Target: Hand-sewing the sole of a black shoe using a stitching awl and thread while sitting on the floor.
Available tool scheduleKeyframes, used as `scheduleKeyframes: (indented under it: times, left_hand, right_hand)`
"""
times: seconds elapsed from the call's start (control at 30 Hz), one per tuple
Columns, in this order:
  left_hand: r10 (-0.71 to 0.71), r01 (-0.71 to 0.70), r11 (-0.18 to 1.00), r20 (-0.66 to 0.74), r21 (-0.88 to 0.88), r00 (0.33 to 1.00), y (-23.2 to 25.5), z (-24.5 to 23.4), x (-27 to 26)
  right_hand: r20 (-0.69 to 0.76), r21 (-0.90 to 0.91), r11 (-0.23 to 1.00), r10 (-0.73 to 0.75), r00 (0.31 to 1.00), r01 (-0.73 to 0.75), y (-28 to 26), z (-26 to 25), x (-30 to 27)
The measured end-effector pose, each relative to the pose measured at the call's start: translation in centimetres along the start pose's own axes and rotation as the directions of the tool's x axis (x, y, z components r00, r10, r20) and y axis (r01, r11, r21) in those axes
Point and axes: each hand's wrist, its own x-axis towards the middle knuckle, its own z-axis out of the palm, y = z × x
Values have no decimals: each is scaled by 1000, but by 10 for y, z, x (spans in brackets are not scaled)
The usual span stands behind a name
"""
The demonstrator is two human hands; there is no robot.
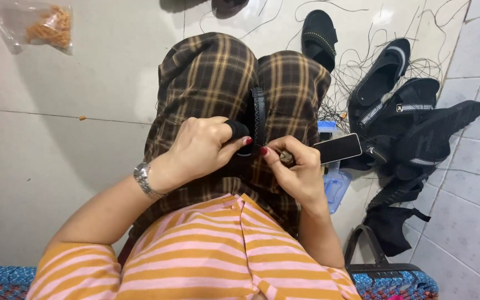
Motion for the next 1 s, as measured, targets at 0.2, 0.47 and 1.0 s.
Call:
scheduleKeyframes:
  times: [0.2,0.47,1.0]
  left_hand:
    - [-43,51,998,-185,43,982,-3,26,0]
    - [-24,28,996,-56,81,998,6,28,-42]
    - [278,-286,958,-311,23,909,32,13,-33]
  right_hand:
    - [-179,103,995,36,983,-18,16,16,2]
    - [-60,-433,867,-300,952,246,-13,25,21]
    - [435,-184,902,-282,855,391,-60,-33,-23]
